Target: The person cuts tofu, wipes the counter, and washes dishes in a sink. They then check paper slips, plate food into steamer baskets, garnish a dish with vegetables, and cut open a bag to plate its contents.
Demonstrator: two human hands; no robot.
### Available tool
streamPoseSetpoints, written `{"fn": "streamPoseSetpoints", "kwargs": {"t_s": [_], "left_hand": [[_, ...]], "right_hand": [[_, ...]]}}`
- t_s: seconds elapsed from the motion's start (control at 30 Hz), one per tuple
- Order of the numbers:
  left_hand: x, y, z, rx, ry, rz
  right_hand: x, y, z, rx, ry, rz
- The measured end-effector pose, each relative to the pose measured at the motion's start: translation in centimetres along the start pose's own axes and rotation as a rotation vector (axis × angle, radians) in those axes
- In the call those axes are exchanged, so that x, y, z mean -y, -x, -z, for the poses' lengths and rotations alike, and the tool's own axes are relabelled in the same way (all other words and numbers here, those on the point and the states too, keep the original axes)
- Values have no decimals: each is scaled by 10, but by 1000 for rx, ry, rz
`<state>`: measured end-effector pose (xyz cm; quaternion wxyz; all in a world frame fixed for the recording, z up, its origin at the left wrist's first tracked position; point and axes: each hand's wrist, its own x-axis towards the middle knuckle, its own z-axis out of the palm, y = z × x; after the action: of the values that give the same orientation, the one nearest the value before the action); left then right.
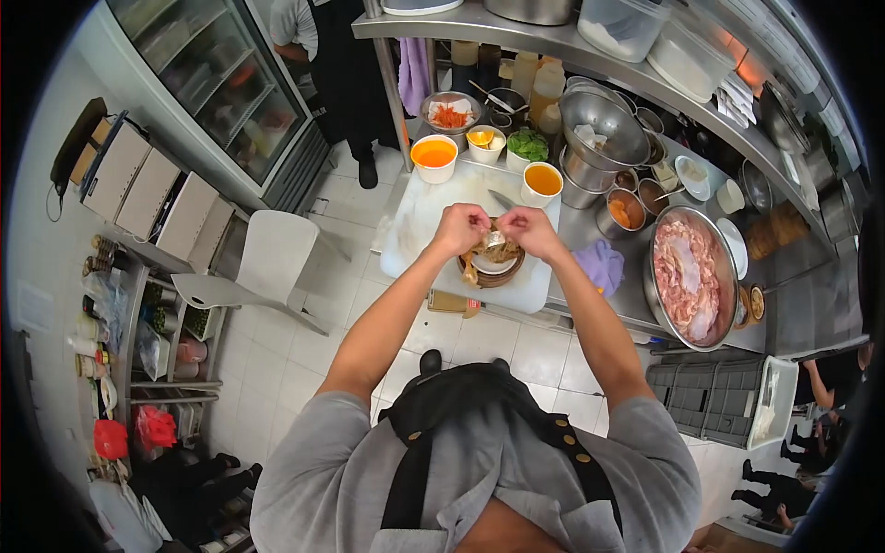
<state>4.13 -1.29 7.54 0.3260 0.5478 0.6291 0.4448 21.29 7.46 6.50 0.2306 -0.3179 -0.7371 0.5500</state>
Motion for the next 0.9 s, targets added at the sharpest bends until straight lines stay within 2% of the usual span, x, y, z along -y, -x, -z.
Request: {"fn": "streamPoseSetpoints", "kwargs": {"t_s": [0.07, 0.17, 0.23, 0.3, 0.37, 0.43, 0.5, 0.57, 0.6, 0.73, 0.8, 0.83, 0.9], "left_hand": [[-13, -5, -1, 0, 6, -49], [-18, -4, 9, -44, -18, -76], [-2, 2, 19, -87, -82, -88], [7, 16, 19, 25, -251, 10], [19, 27, 10, 28, -271, 21], [34, 31, 7, -136, -450, -196], [32, 38, 8, -136, -390, -179], [23, 46, 12, -103, -111, -102], [30, 44, 8, -185, -248, -290], [59, 19, 16, -34, -290, -215], [48, 15, 20, 51, -25, 171], [50, 14, 23, 99, -7, 166], [51, 8, 42, -3, 260, -103]], "right_hand": [[33, 4, -7, -13, 343, 135], [15, -15, -11, 80, 466, 111], [12, -19, -9, 52, 413, 137], [5, -18, -8, 32, 358, 157], [0, -13, -13, 189, 686, 411], [2, -8, -20, 153, 568, 404], [6, -7, -30, -8, 272, 225], [13, -8, -39, -27, 270, 236], [16, -11, -40, -54, 270, 248], [38, -7, -49, -87, 208, 213], [50, -4, -61, -166, 593, 368], [42, -8, -65, -189, 609, 325], [29, -17, -67, -203, 631, 172]]}}
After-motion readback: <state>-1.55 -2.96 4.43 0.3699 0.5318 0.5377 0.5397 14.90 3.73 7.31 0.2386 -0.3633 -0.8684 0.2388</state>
